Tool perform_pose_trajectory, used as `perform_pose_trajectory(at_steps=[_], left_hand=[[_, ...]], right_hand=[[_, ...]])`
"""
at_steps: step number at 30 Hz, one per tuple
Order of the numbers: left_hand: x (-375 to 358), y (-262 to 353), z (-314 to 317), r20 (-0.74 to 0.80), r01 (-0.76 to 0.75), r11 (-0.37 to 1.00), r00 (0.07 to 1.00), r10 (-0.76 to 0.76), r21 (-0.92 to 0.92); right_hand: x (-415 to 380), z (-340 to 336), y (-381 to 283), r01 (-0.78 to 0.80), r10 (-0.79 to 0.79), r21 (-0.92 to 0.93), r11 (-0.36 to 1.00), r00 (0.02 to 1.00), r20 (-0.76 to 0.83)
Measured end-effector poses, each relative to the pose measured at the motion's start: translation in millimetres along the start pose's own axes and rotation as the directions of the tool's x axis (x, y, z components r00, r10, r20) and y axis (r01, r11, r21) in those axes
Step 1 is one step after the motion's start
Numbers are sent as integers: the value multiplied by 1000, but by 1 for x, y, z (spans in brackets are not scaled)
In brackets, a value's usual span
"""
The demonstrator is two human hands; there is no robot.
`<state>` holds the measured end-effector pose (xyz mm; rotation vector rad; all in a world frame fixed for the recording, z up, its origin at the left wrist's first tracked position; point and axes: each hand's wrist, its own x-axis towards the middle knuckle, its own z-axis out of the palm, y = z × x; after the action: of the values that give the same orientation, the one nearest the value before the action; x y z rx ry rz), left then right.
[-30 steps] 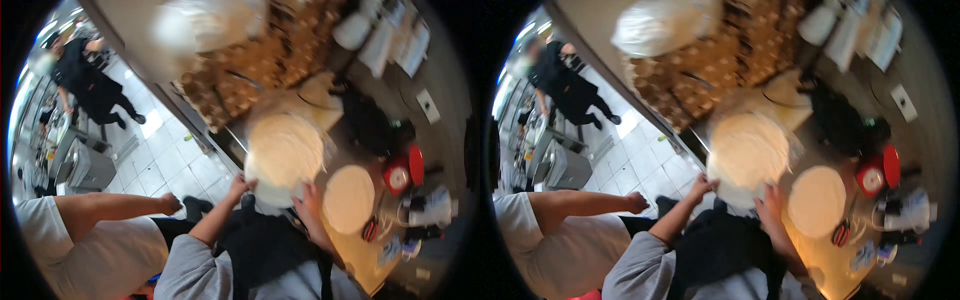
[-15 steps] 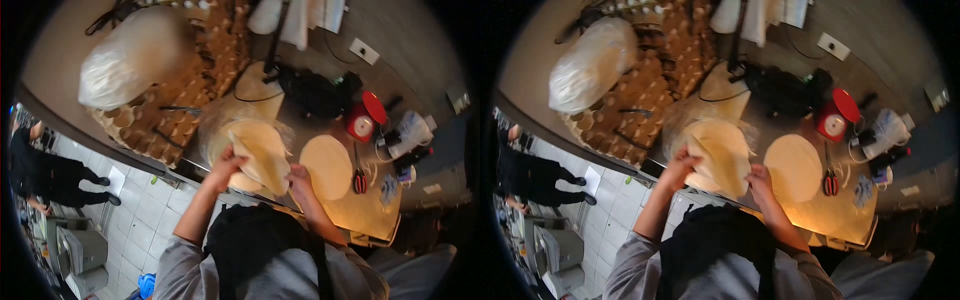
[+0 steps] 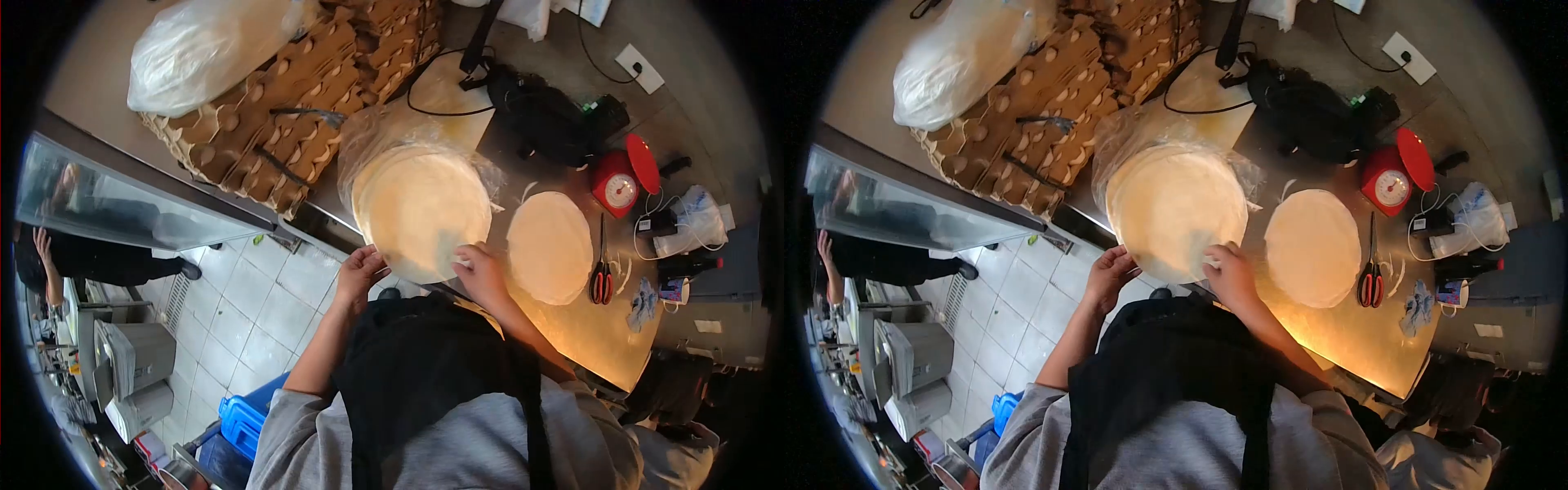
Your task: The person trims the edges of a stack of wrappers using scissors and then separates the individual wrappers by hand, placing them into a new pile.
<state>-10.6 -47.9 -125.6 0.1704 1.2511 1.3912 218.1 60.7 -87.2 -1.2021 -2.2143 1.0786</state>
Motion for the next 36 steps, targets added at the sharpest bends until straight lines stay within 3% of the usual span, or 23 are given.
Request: perform_pose_trajectory(at_steps=[5, 8, 14, 26, 29, 32, 36], left_hand=[[-1, -7, 1, -1, -14, 997, 1000, 14, -74], [2, -9, 7, -3, -31, 988, 1000, 31, -152], [4, -4, 14, 0, -19, 988, 1000, 20, -154], [9, 8, 25, 30, -46, 995, 998, 48, -85], [7, 11, 30, 68, -188, 978, 981, 183, 87], [6, 15, 34, 20, -144, 976, 990, 143, 161], [9, 10, 29, 13, -201, 959, 979, 202, 198]], right_hand=[[25, 43, -38, 249, -289, 278, 928, 950, 115], [29, 56, -41, 139, -176, 231, 963, 973, 150], [31, 61, -30, 25, -82, 381, 924, 987, 136], [36, 65, -33, 13, -24, 486, 874, 1000, 16], [36, 69, -36, -8, 8, 346, 938, 1000, 0], [38, 66, -42, 92, -74, 195, 976, 993, -96], [41, 65, -45, 158, -138, 131, 979, 979, -149]])
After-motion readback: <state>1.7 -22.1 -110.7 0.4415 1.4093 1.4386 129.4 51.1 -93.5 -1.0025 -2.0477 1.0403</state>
